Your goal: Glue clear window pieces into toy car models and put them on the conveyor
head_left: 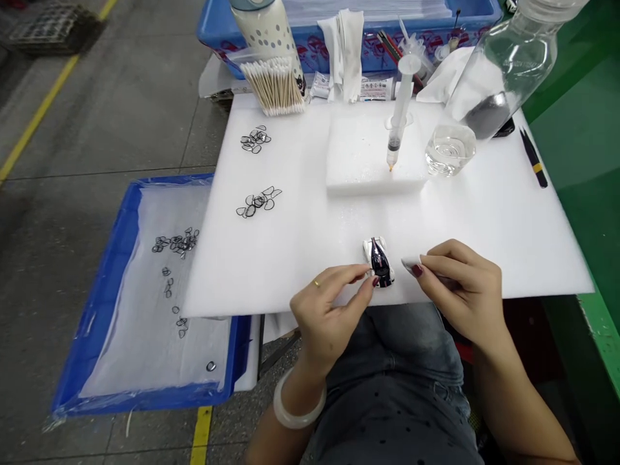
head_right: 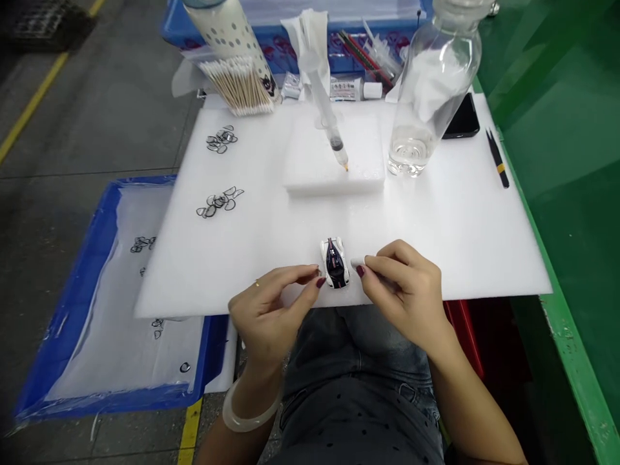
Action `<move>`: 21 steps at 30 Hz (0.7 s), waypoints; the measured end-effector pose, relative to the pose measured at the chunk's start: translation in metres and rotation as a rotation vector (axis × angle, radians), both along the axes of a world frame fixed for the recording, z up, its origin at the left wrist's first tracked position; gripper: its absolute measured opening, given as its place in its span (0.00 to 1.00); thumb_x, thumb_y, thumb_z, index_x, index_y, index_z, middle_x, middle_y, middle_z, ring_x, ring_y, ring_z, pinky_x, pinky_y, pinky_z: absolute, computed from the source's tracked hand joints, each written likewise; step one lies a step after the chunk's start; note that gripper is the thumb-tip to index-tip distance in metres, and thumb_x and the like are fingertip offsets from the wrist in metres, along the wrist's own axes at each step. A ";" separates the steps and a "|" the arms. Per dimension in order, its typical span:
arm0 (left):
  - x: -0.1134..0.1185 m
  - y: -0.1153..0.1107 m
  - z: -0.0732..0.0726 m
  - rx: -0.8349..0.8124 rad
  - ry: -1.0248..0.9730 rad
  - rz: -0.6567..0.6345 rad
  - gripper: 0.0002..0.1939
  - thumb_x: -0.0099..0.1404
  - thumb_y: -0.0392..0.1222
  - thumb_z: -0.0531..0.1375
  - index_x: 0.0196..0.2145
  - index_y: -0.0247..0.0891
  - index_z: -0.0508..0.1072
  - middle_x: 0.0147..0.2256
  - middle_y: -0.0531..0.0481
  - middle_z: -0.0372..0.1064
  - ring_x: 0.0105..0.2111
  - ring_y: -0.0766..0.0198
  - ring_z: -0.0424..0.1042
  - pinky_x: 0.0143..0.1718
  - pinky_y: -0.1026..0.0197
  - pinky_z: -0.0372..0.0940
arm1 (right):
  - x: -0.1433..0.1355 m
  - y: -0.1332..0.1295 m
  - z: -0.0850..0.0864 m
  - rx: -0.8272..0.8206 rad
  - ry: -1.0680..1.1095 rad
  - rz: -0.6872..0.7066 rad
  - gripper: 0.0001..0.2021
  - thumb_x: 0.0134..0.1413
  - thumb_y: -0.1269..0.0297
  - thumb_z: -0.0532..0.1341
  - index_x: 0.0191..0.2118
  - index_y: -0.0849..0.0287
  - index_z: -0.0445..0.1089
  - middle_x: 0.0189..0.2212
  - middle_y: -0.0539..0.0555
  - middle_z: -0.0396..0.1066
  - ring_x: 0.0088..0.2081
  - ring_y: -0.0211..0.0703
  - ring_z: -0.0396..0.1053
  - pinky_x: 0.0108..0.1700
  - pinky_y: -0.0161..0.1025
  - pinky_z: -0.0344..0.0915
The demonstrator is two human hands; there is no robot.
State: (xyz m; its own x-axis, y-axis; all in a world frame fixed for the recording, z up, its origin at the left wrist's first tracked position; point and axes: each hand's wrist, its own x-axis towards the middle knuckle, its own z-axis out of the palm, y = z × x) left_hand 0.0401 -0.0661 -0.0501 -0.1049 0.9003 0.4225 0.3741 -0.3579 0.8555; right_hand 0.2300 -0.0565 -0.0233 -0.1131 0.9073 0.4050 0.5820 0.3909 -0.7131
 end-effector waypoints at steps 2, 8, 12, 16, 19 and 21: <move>0.005 0.002 -0.002 0.122 0.203 0.008 0.11 0.59 0.29 0.68 0.40 0.39 0.79 0.34 0.50 0.78 0.33 0.64 0.77 0.36 0.62 0.73 | -0.004 0.002 -0.004 -0.027 0.007 0.005 0.05 0.58 0.73 0.63 0.36 0.61 0.77 0.27 0.50 0.68 0.23 0.30 0.62 0.21 0.32 0.56; 0.011 0.006 -0.006 0.181 0.347 -0.027 0.09 0.62 0.33 0.66 0.41 0.39 0.78 0.34 0.50 0.76 0.32 0.63 0.74 0.35 0.60 0.72 | -0.012 0.008 -0.007 -0.090 -0.076 -0.008 0.04 0.58 0.70 0.63 0.35 0.62 0.77 0.28 0.51 0.69 0.24 0.30 0.65 0.23 0.30 0.60; 0.010 0.006 -0.005 0.150 0.349 -0.022 0.08 0.63 0.35 0.67 0.41 0.38 0.77 0.33 0.50 0.74 0.33 0.64 0.74 0.36 0.61 0.72 | -0.012 0.010 -0.007 -0.138 -0.111 -0.012 0.03 0.57 0.68 0.65 0.34 0.61 0.77 0.28 0.50 0.70 0.24 0.31 0.66 0.24 0.30 0.61; 0.010 0.007 -0.004 0.071 0.320 0.020 0.10 0.62 0.37 0.67 0.42 0.38 0.77 0.36 0.49 0.74 0.36 0.63 0.75 0.40 0.59 0.73 | -0.012 0.011 -0.006 -0.160 -0.114 -0.013 0.03 0.57 0.67 0.65 0.34 0.60 0.77 0.28 0.50 0.70 0.25 0.32 0.67 0.24 0.31 0.61; 0.010 0.007 -0.004 0.024 0.306 0.032 0.12 0.62 0.39 0.67 0.44 0.38 0.77 0.44 0.45 0.75 0.45 0.58 0.76 0.46 0.54 0.73 | -0.011 0.012 -0.004 -0.176 -0.123 -0.004 0.03 0.57 0.68 0.65 0.34 0.60 0.77 0.28 0.50 0.70 0.25 0.32 0.67 0.25 0.31 0.60; 0.010 0.008 -0.003 0.002 0.307 0.028 0.13 0.62 0.38 0.66 0.45 0.37 0.77 0.48 0.43 0.75 0.49 0.55 0.75 0.50 0.52 0.72 | -0.011 0.013 -0.004 -0.185 -0.132 -0.001 0.03 0.57 0.68 0.65 0.34 0.60 0.77 0.28 0.50 0.70 0.25 0.32 0.67 0.25 0.31 0.60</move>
